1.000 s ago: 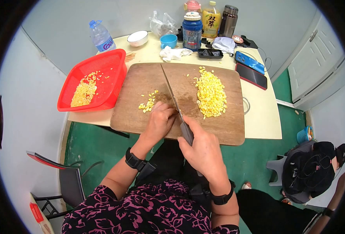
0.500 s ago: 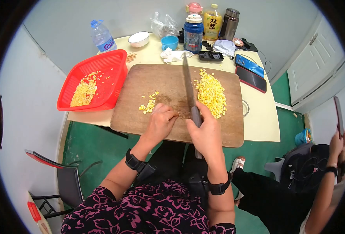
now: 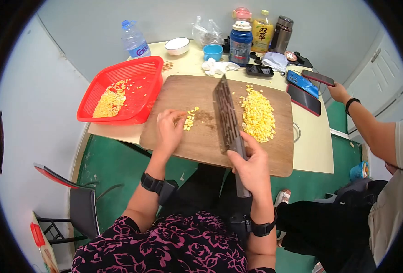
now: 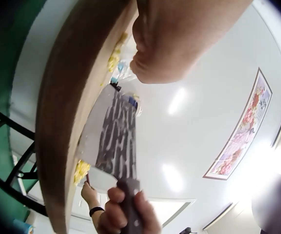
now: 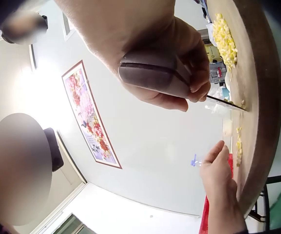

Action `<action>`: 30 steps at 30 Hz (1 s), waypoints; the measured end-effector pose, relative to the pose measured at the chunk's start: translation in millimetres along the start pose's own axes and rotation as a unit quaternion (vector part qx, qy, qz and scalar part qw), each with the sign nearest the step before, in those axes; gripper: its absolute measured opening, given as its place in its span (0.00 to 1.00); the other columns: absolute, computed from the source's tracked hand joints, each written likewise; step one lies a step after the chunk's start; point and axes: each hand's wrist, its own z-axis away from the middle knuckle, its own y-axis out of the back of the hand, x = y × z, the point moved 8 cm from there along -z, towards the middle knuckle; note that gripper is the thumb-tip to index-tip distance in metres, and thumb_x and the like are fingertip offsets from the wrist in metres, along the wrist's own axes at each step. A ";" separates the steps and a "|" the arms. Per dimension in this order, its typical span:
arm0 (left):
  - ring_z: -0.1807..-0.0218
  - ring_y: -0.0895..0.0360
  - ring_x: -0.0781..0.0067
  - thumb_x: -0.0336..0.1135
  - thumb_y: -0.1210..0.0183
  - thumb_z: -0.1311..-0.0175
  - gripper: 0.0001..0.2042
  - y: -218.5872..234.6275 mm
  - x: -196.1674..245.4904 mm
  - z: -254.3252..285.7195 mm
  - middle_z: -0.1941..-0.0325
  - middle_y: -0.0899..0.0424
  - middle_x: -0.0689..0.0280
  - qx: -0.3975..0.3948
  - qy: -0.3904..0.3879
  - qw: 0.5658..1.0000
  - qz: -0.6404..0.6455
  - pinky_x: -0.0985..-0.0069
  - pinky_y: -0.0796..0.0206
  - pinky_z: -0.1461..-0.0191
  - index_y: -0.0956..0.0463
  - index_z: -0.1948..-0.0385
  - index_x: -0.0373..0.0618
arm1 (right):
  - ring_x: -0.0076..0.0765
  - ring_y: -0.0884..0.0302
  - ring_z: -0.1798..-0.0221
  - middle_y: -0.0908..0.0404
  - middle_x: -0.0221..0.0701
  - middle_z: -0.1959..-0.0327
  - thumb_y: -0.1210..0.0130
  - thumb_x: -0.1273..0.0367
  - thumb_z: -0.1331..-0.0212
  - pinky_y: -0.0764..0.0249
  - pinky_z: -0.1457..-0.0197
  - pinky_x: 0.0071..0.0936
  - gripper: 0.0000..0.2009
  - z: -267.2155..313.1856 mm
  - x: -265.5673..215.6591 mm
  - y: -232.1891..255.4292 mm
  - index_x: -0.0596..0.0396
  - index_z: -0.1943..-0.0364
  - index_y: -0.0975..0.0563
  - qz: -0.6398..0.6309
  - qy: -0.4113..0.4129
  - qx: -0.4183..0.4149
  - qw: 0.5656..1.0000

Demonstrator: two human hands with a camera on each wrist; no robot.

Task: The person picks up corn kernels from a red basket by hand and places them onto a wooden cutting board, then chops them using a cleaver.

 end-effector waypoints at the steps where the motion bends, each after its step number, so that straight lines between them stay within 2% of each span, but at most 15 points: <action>1: 0.57 0.26 0.55 0.28 0.40 0.48 0.08 -1.2 -10.0 -4.0 0.64 0.20 0.56 -0.025 0.018 0.999 -0.025 0.64 0.35 0.52 0.18 0.66 0.41 | 0.19 0.30 0.80 0.23 0.31 0.74 0.42 0.75 0.47 0.34 0.78 0.20 0.26 -0.4 -0.4 3.9 0.62 0.41 0.32 0.014 0.002 0.011 1.000; 3: 0.57 0.26 0.54 0.30 0.40 0.47 0.08 -4.6 -18.7 -10.4 0.64 0.20 0.55 -0.077 0.032 0.996 -0.027 0.64 0.35 0.51 0.18 0.66 0.41 | 0.22 0.28 0.77 0.22 0.33 0.72 0.42 0.74 0.47 0.31 0.75 0.22 0.26 0.7 -4.5 11.8 0.62 0.42 0.31 0.048 -0.005 0.041 0.998; 6: 0.56 0.25 0.53 0.32 0.41 0.46 0.08 -13.1 -19.7 -18.7 0.65 0.20 0.55 -0.136 0.043 0.989 -0.023 0.64 0.34 0.51 0.18 0.67 0.40 | 0.24 0.26 0.73 0.21 0.35 0.71 0.42 0.75 0.49 0.29 0.69 0.23 0.25 5.0 -18.0 22.1 0.62 0.44 0.29 0.199 0.094 0.121 0.968; 10: 0.60 0.23 0.53 0.32 0.42 0.46 0.09 -29.7 -21.6 -27.4 0.65 0.19 0.54 -0.195 0.057 0.979 -0.021 0.65 0.32 0.54 0.18 0.67 0.39 | 0.28 0.25 0.71 0.21 0.37 0.71 0.42 0.73 0.50 0.28 0.64 0.26 0.24 11.4 -17.3 26.3 0.62 0.45 0.28 0.141 0.033 0.104 0.984; 13: 0.63 0.20 0.61 0.29 0.43 0.44 0.09 -41.8 -24.6 -31.6 0.64 0.17 0.56 -0.252 0.100 0.962 -0.015 0.70 0.30 0.59 0.18 0.64 0.37 | 0.30 0.24 0.71 0.21 0.39 0.71 0.42 0.72 0.50 0.27 0.63 0.27 0.24 12.3 -16.3 24.2 0.60 0.45 0.28 0.159 0.030 0.077 0.984; 16: 0.61 0.18 0.62 0.29 0.44 0.43 0.08 -63.5 -28.2 -25.1 0.64 0.15 0.57 -0.306 0.124 0.934 0.139 0.70 0.28 0.56 0.18 0.64 0.41 | 0.36 0.22 0.67 0.20 0.43 0.67 0.42 0.71 0.51 0.27 0.59 0.30 0.25 13.2 -19.1 23.4 0.59 0.44 0.28 0.196 0.033 0.073 0.977; 19: 0.61 0.18 0.67 0.28 0.44 0.42 0.08 -59.8 -27.8 -27.2 0.65 0.15 0.59 -0.263 0.165 0.924 0.224 0.72 0.28 0.56 0.19 0.63 0.40 | 0.43 0.20 0.62 0.20 0.47 0.64 0.42 0.71 0.50 0.27 0.55 0.32 0.25 12.2 -21.4 23.0 0.58 0.44 0.28 0.210 0.049 0.070 0.974; 22: 0.63 0.18 0.64 0.27 0.43 0.44 0.08 -50.4 -34.0 -33.0 0.65 0.15 0.57 -0.202 0.147 0.949 0.194 0.71 0.28 0.58 0.18 0.65 0.42 | 0.48 0.20 0.59 0.20 0.49 0.62 0.42 0.71 0.50 0.27 0.53 0.34 0.24 13.0 -22.1 21.6 0.57 0.45 0.29 0.214 0.040 0.065 0.974; 25: 0.61 0.21 0.59 0.27 0.42 0.47 0.06 -45.7 -7.2 -24.9 0.66 0.17 0.57 -0.271 0.111 0.950 0.104 0.66 0.30 0.56 0.17 0.70 0.44 | 0.49 0.20 0.59 0.20 0.49 0.62 0.42 0.70 0.50 0.27 0.53 0.35 0.24 12.7 -23.7 19.4 0.58 0.45 0.29 0.219 0.049 0.061 0.973; 28: 0.58 0.25 0.56 0.29 0.40 0.50 0.04 -43.6 21.7 -19.3 0.66 0.19 0.59 -0.223 -0.060 0.973 -0.016 0.62 0.35 0.53 0.16 0.74 0.46 | 0.49 0.20 0.60 0.20 0.49 0.63 0.42 0.70 0.51 0.27 0.54 0.35 0.24 11.6 -23.4 17.3 0.58 0.45 0.29 0.224 0.048 0.057 0.972; 30: 0.59 0.26 0.54 0.29 0.37 0.52 0.03 -44.7 25.7 -17.7 0.69 0.20 0.58 -0.209 -0.061 0.976 -0.034 0.62 0.36 0.53 0.17 0.75 0.44 | 0.48 0.20 0.62 0.20 0.48 0.64 0.42 0.69 0.51 0.27 0.55 0.35 0.24 11.8 -21.0 17.5 0.59 0.45 0.29 0.228 0.035 0.058 0.971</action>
